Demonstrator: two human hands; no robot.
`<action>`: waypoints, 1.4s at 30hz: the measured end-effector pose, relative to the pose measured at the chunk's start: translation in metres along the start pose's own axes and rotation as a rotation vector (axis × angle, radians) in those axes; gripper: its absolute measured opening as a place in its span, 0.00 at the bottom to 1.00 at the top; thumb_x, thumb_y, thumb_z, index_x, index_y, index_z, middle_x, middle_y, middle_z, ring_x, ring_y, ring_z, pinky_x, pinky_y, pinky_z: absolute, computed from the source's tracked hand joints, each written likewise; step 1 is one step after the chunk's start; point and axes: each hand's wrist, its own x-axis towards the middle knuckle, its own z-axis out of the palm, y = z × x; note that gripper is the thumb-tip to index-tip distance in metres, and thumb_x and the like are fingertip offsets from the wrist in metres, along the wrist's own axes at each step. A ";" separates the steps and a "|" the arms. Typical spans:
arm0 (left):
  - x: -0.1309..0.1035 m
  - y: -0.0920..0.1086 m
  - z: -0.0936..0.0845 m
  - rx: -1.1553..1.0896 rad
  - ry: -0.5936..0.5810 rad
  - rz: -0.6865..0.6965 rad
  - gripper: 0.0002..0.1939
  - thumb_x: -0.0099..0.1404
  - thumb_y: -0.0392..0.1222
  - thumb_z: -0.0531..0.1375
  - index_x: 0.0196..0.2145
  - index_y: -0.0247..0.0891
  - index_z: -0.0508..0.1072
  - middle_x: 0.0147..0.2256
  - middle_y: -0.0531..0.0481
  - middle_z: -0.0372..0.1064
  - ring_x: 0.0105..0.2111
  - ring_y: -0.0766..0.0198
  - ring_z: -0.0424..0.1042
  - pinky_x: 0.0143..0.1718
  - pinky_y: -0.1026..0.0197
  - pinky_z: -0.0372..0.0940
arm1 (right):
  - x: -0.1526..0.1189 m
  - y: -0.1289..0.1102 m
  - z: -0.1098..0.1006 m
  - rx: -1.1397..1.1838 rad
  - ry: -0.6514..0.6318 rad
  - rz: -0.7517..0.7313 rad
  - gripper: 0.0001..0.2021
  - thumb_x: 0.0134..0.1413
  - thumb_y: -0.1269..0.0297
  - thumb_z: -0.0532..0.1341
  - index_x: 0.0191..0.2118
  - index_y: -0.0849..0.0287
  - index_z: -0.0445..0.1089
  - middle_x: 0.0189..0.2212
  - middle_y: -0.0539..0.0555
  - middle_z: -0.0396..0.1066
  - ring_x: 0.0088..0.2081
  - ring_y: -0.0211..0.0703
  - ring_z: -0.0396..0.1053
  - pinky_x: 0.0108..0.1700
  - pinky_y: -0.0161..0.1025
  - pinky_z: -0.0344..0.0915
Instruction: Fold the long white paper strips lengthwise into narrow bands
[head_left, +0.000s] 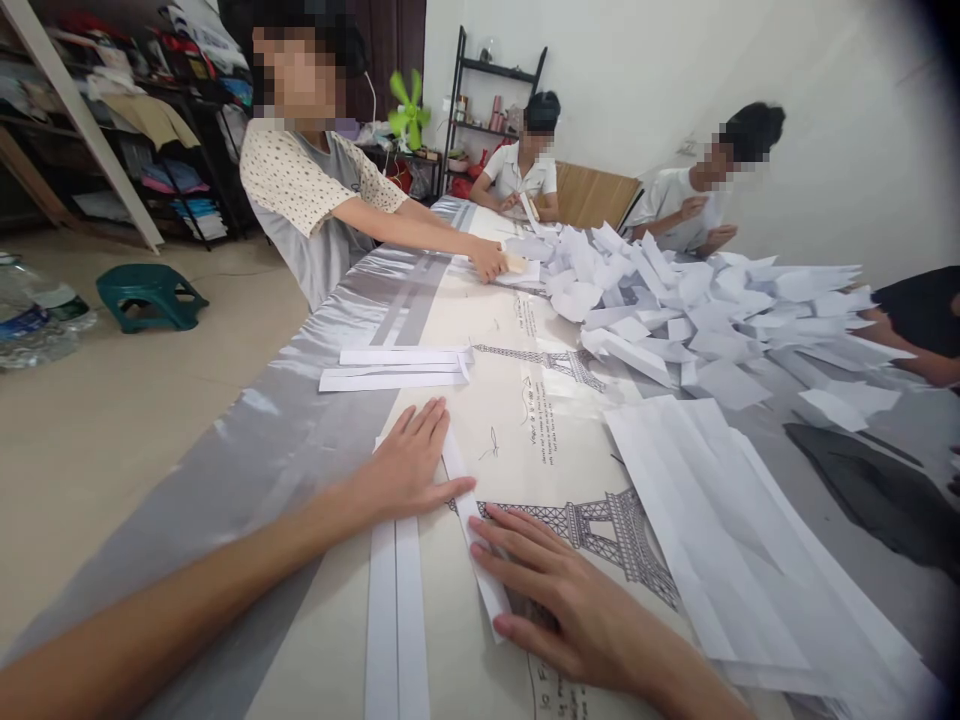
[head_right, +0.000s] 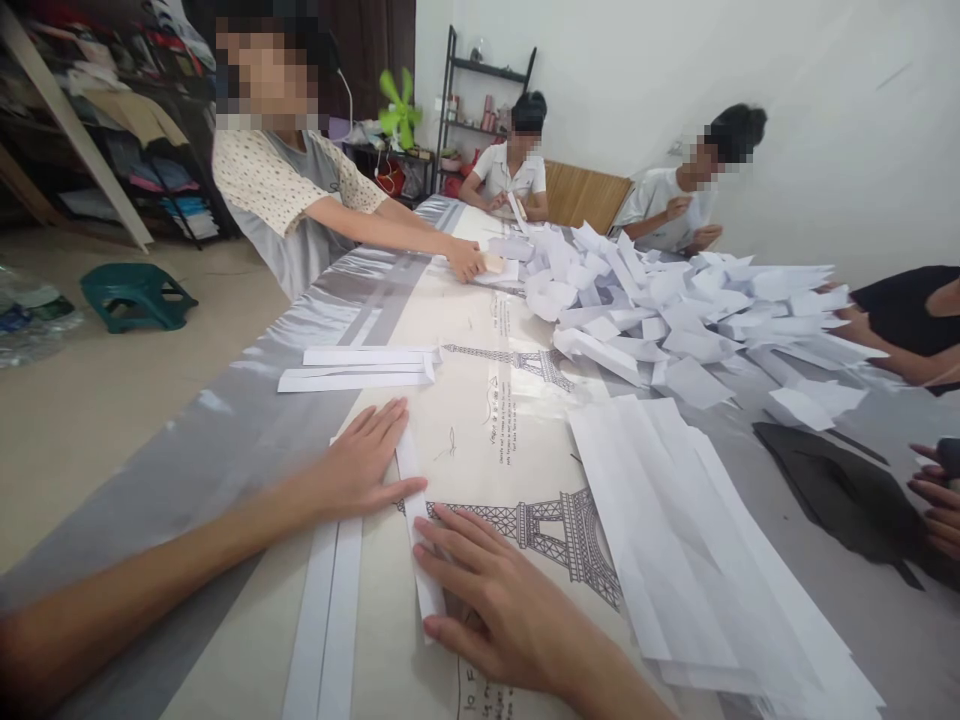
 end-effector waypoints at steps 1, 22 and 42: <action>0.000 0.000 0.000 0.004 -0.005 0.003 0.49 0.71 0.73 0.44 0.69 0.23 0.52 0.70 0.26 0.48 0.72 0.42 0.45 0.70 0.42 0.45 | 0.000 0.000 -0.001 -0.002 0.005 0.003 0.26 0.71 0.56 0.58 0.69 0.58 0.60 0.73 0.56 0.50 0.74 0.53 0.40 0.72 0.57 0.51; 0.001 -0.003 0.001 -0.025 -0.034 -0.017 0.53 0.69 0.76 0.45 0.70 0.24 0.50 0.71 0.27 0.45 0.72 0.43 0.44 0.71 0.42 0.41 | -0.003 0.009 -0.017 0.111 -0.088 -0.082 0.21 0.67 0.53 0.62 0.62 0.47 0.71 0.72 0.52 0.52 0.73 0.52 0.47 0.72 0.61 0.44; -0.010 0.024 0.001 0.113 0.041 0.103 0.37 0.78 0.60 0.43 0.64 0.20 0.61 0.65 0.24 0.59 0.66 0.42 0.60 0.67 0.45 0.55 | -0.003 0.007 0.002 0.113 0.060 -0.092 0.28 0.64 0.55 0.65 0.66 0.59 0.65 0.65 0.59 0.66 0.69 0.49 0.58 0.71 0.53 0.55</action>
